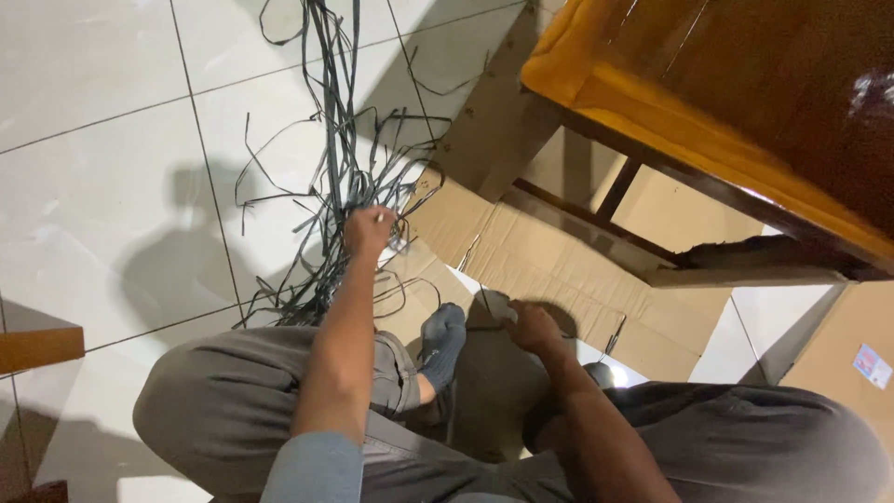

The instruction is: Cleaning a wooden chair with a cloth and then wrapping the legs with black plastic strips.

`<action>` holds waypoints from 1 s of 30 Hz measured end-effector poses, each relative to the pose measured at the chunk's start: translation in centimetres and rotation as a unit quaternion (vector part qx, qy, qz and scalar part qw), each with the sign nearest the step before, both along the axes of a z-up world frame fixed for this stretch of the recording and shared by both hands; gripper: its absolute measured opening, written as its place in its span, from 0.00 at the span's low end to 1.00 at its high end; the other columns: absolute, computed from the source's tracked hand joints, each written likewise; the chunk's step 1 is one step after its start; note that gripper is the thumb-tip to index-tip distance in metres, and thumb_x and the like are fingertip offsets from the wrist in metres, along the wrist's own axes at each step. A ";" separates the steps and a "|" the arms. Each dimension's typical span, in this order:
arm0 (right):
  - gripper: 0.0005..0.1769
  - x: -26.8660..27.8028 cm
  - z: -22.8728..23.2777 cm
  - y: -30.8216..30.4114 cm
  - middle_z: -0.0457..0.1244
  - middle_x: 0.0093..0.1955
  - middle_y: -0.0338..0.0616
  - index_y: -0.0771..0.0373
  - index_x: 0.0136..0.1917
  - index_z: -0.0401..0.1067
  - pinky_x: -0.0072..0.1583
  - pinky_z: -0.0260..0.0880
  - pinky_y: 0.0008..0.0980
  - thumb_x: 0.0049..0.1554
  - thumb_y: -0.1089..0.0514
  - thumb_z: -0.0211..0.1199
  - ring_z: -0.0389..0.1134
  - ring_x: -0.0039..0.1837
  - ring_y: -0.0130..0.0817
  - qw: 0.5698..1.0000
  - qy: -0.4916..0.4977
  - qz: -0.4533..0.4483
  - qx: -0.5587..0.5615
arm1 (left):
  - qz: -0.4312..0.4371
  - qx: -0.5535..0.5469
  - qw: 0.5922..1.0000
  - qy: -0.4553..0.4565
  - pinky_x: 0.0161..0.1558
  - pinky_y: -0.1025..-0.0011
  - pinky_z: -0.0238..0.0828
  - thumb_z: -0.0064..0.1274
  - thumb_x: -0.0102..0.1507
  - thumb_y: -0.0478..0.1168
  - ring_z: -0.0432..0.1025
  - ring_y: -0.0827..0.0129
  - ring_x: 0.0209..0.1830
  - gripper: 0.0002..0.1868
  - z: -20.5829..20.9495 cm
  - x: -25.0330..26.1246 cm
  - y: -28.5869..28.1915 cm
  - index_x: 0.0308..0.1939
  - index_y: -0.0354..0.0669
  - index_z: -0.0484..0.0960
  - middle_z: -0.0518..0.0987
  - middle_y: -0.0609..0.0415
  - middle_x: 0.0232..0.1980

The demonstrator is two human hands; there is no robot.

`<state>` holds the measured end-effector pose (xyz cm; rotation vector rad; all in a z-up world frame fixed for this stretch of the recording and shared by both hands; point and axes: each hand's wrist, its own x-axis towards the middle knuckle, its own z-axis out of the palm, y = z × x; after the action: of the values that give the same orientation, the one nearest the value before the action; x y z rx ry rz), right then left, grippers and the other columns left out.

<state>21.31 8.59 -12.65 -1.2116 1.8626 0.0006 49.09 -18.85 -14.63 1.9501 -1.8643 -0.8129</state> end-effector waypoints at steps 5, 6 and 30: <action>0.23 0.3 4.0 -1.2 0.69 0.62 0.59 0.62 0.68 0.72 0.63 0.74 0.56 0.63 0.51 0.56 0.71 0.64 0.57 0.991 -0.031 -0.065 -0.109 | -0.023 0.030 0.946 0.321 0.36 0.71 0.77 0.63 0.63 0.49 0.77 0.69 0.31 0.13 7.6 -3.8 -2.9 0.40 0.44 0.87 0.82 0.49 0.32; 0.23 0.2 3.9 -1.5 0.69 0.62 0.59 0.62 0.68 0.72 0.63 0.74 0.56 0.63 0.51 0.56 0.71 0.64 0.57 0.991 -0.031 -0.065 -0.111 | -0.024 0.028 0.946 0.321 0.36 0.71 0.77 0.63 0.63 0.49 0.77 0.69 0.31 0.13 10.5 -4.8 -2.3 0.40 0.44 0.87 0.82 0.49 0.32; 0.21 0.4 1.0 -3.5 0.70 0.60 0.49 0.51 0.67 0.73 0.56 0.75 0.42 0.60 0.51 0.63 0.74 0.59 0.47 0.957 -0.167 -0.170 -0.164 | -0.238 0.112 0.947 0.186 0.42 0.39 0.77 0.54 0.66 0.37 0.76 0.25 0.45 0.19 14.6 -7.3 3.9 0.53 0.19 0.78 0.79 0.16 0.42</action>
<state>21.71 5.07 -11.68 -1.0111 1.7844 -0.6869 41.75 -14.95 -0.02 1.3256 -2.0904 -1.4755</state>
